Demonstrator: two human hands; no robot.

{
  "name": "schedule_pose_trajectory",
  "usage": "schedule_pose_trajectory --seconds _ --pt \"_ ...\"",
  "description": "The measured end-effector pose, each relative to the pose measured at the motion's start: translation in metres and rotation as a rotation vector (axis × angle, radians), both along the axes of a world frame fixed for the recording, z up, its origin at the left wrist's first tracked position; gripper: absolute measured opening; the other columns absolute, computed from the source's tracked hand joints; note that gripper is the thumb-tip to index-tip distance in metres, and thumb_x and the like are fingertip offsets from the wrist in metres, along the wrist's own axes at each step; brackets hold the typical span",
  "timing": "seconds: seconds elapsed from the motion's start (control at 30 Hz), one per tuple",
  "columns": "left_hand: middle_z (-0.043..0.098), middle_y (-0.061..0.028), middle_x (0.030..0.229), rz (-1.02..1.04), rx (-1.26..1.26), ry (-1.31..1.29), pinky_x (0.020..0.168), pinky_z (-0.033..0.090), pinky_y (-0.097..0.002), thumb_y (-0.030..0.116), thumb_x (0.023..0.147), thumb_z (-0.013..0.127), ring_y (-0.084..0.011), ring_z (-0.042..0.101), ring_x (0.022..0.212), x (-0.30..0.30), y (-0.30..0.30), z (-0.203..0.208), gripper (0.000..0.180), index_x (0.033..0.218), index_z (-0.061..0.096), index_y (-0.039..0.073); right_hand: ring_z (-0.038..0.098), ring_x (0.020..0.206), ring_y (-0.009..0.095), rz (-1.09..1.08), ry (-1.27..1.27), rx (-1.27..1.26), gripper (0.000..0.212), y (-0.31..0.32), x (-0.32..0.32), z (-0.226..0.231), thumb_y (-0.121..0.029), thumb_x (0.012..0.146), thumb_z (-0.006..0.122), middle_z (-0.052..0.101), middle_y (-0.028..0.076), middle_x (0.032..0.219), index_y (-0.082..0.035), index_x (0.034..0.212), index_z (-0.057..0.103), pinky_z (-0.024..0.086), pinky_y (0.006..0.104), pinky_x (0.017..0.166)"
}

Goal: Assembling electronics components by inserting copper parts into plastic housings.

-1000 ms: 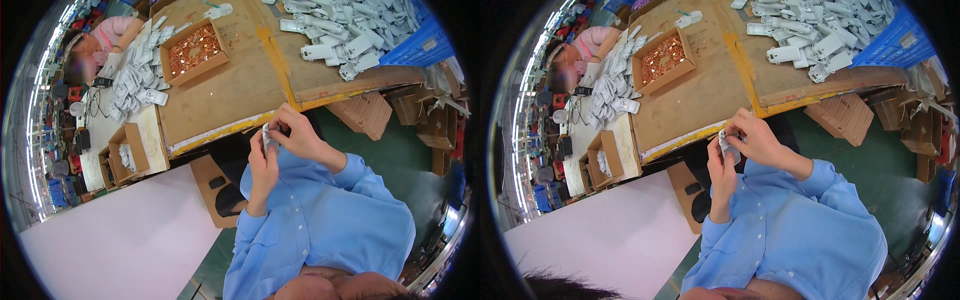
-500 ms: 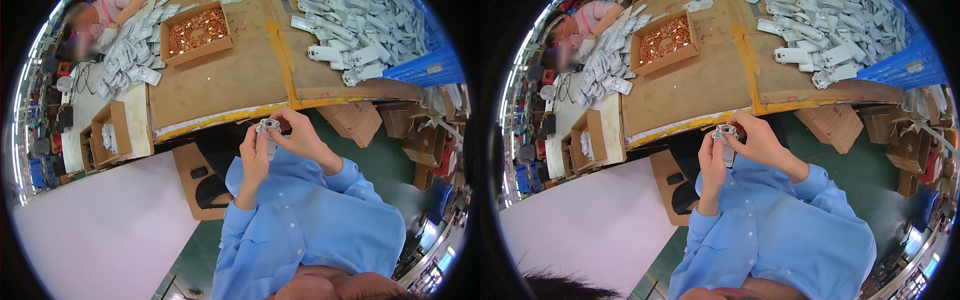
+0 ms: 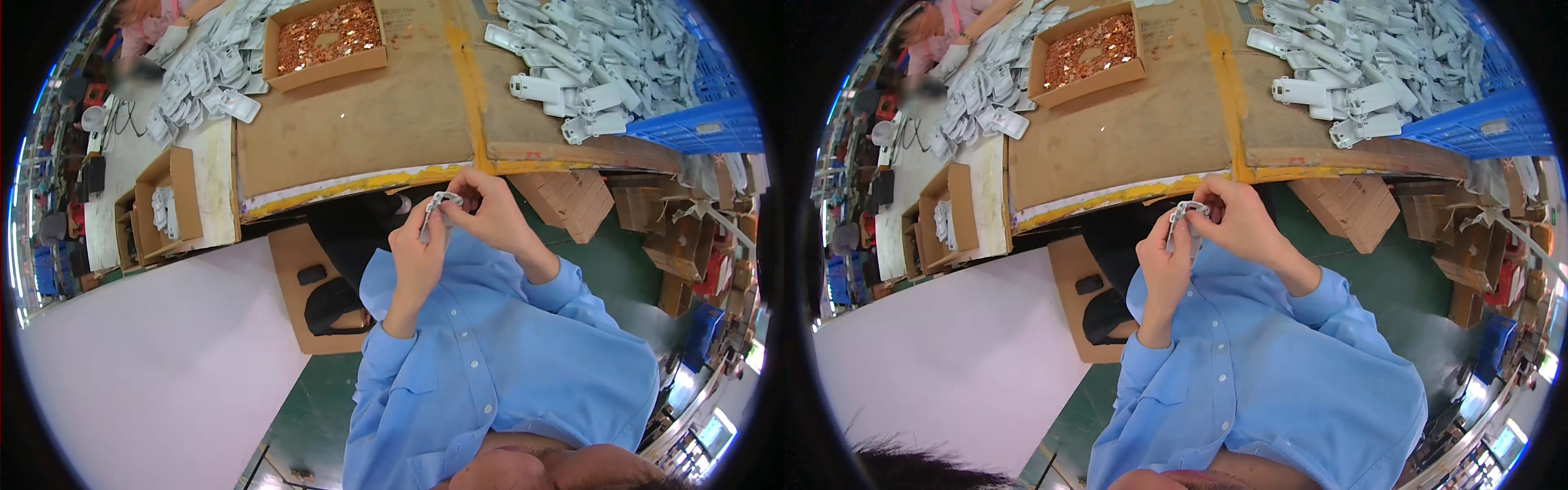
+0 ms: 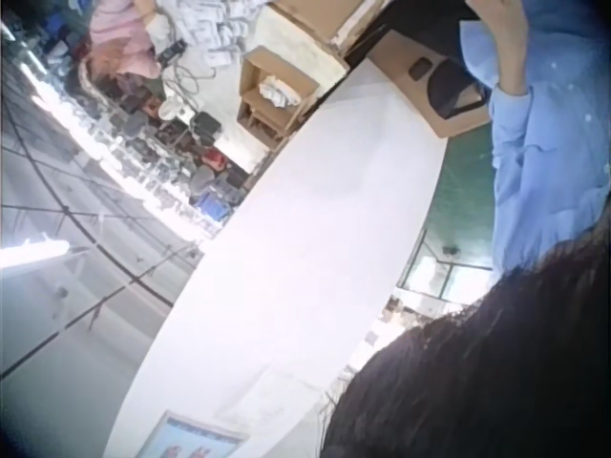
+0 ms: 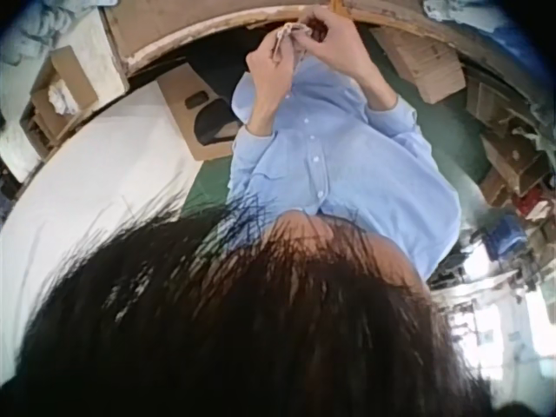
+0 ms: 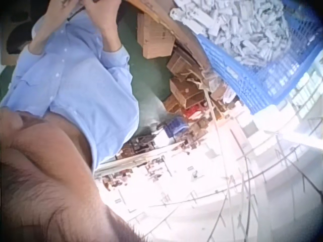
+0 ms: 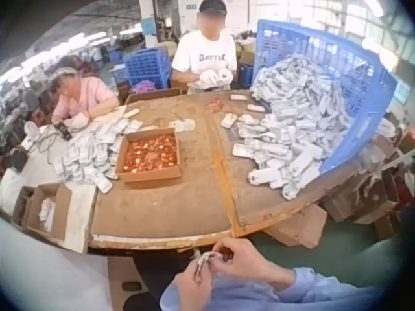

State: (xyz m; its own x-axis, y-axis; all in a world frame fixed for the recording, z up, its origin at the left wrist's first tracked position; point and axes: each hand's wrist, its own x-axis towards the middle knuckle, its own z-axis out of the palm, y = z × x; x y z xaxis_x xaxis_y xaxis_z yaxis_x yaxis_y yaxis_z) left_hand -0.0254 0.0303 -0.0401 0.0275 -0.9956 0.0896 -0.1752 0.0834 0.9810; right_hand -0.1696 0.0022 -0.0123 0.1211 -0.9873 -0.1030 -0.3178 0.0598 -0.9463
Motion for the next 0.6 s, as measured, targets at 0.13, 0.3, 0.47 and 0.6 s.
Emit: schedule_pose_trajectory --seconds 0.13,0.3,0.47,0.6 --pt "0.067 -0.0121 0.073 0.015 0.03 -0.031 0.059 0.049 -0.0256 0.011 0.092 0.056 -0.0138 0.064 0.061 0.0 0.003 0.002 0.019 0.104 0.065 -0.001 0.047 0.057 0.005 0.004 0.027 -0.067 0.016 0.001 0.003 0.0 -0.009 0.076 0.07 0.054 0.0 0.064 -0.002 0.08 0.056 0.039 0.0211 0.051" --pt "0.067 -0.0101 0.073 0.045 -0.022 0.004 0.059 0.049 -0.0244 0.009 0.091 0.058 -0.0098 0.062 0.063 -0.002 0.005 0.0 0.019 0.104 0.065 -0.003 0.05 0.062 0.006 0.008 0.002 -0.074 0.016 0.006 0.007 0.0 -0.007 0.078 0.068 0.055 0.001 0.068 -0.001 0.084 0.055 0.042 0.0216 0.055" --pt "0.066 -0.0068 0.075 -0.062 0.039 0.023 0.061 0.048 -0.0222 0.008 0.09 0.059 -0.008 0.061 0.067 0.002 0.001 -0.003 0.02 0.107 0.064 -0.002 0.05 0.063 0.006 0.064 -0.013 -0.005 0.014 0.003 -0.006 0.005 -0.006 0.079 0.067 0.056 0.002 0.069 -0.001 0.085 0.055 0.043 0.0222 0.057" --pt "0.062 0.0001 0.077 -0.107 0.193 0.193 0.062 0.045 -0.02 0.005 0.089 0.059 -0.0029 0.052 0.07 0.001 0.001 -0.004 0.025 0.112 0.062 -0.004 0.05 0.062 0.007 0.107 0.033 -0.029 0.015 -0.001 -0.01 0.006 -0.006 0.077 0.067 0.056 0.001 0.069 -0.002 0.085 0.055 0.042 0.023 0.056"
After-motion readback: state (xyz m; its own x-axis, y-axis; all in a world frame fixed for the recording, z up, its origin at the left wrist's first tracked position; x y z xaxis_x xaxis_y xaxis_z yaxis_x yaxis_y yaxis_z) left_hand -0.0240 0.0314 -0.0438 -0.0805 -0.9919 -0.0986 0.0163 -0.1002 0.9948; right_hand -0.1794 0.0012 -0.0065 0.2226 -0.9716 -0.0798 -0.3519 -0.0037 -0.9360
